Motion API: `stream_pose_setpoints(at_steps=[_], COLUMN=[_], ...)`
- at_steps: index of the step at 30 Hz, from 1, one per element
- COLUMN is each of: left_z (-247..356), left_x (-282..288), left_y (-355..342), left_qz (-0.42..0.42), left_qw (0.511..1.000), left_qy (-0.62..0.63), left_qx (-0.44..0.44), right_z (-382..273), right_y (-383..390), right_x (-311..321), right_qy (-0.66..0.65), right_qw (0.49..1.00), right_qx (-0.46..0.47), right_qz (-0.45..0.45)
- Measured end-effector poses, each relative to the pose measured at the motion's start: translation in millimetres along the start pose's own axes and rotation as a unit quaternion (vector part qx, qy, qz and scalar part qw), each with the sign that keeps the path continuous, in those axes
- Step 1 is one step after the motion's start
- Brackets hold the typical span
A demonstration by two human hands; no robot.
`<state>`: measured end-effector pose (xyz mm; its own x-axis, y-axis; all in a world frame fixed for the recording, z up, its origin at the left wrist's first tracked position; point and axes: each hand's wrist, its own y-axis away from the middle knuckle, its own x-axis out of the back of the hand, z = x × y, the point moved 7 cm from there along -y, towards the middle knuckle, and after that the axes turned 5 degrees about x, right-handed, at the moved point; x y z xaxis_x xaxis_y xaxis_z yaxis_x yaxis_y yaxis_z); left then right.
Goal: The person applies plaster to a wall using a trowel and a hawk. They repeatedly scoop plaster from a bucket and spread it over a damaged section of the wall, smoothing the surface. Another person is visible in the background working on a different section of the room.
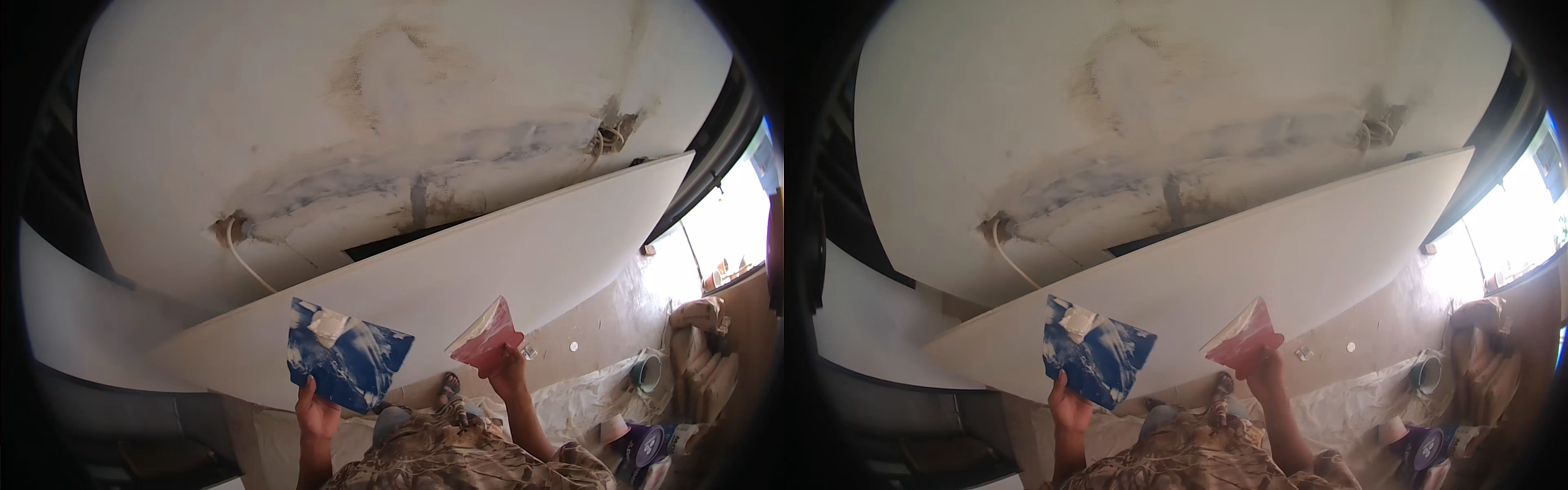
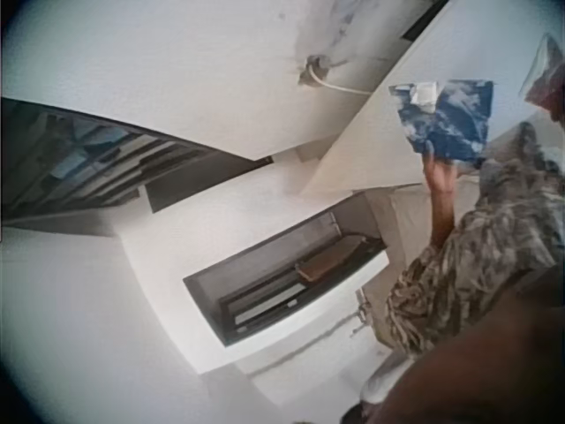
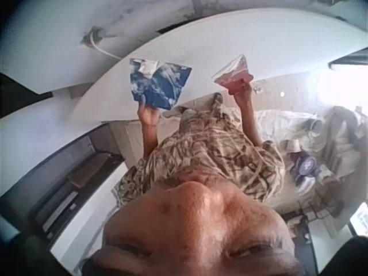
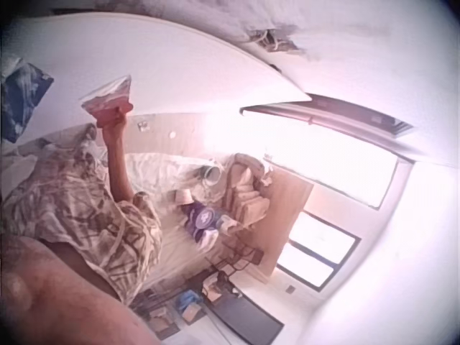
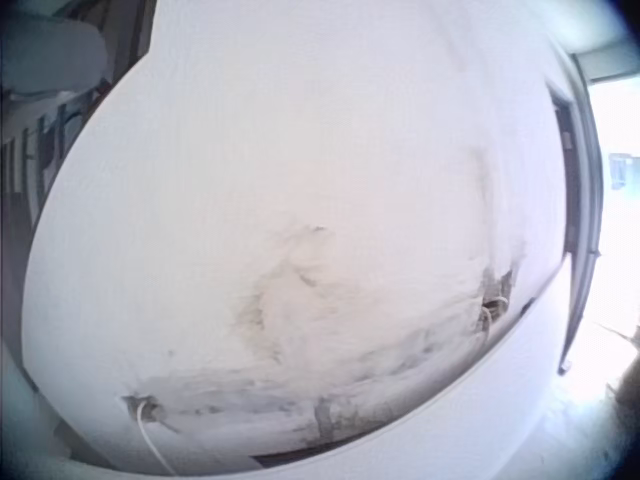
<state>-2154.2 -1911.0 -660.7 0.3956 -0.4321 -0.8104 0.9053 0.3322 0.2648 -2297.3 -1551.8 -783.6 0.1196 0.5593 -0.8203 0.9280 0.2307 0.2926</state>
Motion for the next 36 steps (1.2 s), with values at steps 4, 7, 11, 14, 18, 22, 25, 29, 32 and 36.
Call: stream_pose_setpoints(at_steps=[4,7,11,14,18,22,25,29,32,36], left_z=[-2.0,27.7,-12.9,-10.4,-14.3,-17.7,-18.4,-15.1,-6.8,4.1], left_x=[1.0,10.3,-18.9,-23.3,-33.7,-25.3,-22.8,-22.0,-19.8,-29.9], left_y=[18.7,38.0,39.2,41.6,44.1,49.5,48.6,45.5,39.6,34.3], left_qz=[0.033,0.05,0.074,0.083,0.102,0.107,0.078,0.097,0.077,0.046], left_qw=[0.998,0.993,0.983,0.979,0.974,0.974,0.977,0.969,0.967,0.968], left_qy=[0.039,0.028,0.039,0.038,0.048,0.059,0.057,0.026,0.002,-0.014], left_qx=[-0.048,-0.103,-0.166,-0.184,-0.197,-0.193,-0.191,-0.225,-0.245,-0.247], right_z=[-55.2,-105.9,-190.9,-189.8,-175.0,-171.5,-177.9,-178.9,-184.7,-194.9], right_y=[-21.8,-35.0,-94.6,-138.2,-187.5,-194.8,-196.3,-169.3,-162.8,-159.6], right_x=[-11.8,-103.4,-193.3,-222.1,-223.8,-232.3,-219.4,-212.7,-191.1,-163.2], right_qy=[0.187,0.355,0.541,0.588,0.693,0.754,0.725,0.715,0.717,0.721], right_qw=[0.981,0.923,0.742,0.726,0.631,0.573,0.609,0.609,0.593,0.598], right_qx=[0.043,0.113,0.252,0.16,0.134,0.09,0.156,0.121,0.171,0.191], right_qz=[-0.018,-0.093,-0.304,-0.318,-0.321,-0.309,-0.282,-0.319,-0.325,-0.294])
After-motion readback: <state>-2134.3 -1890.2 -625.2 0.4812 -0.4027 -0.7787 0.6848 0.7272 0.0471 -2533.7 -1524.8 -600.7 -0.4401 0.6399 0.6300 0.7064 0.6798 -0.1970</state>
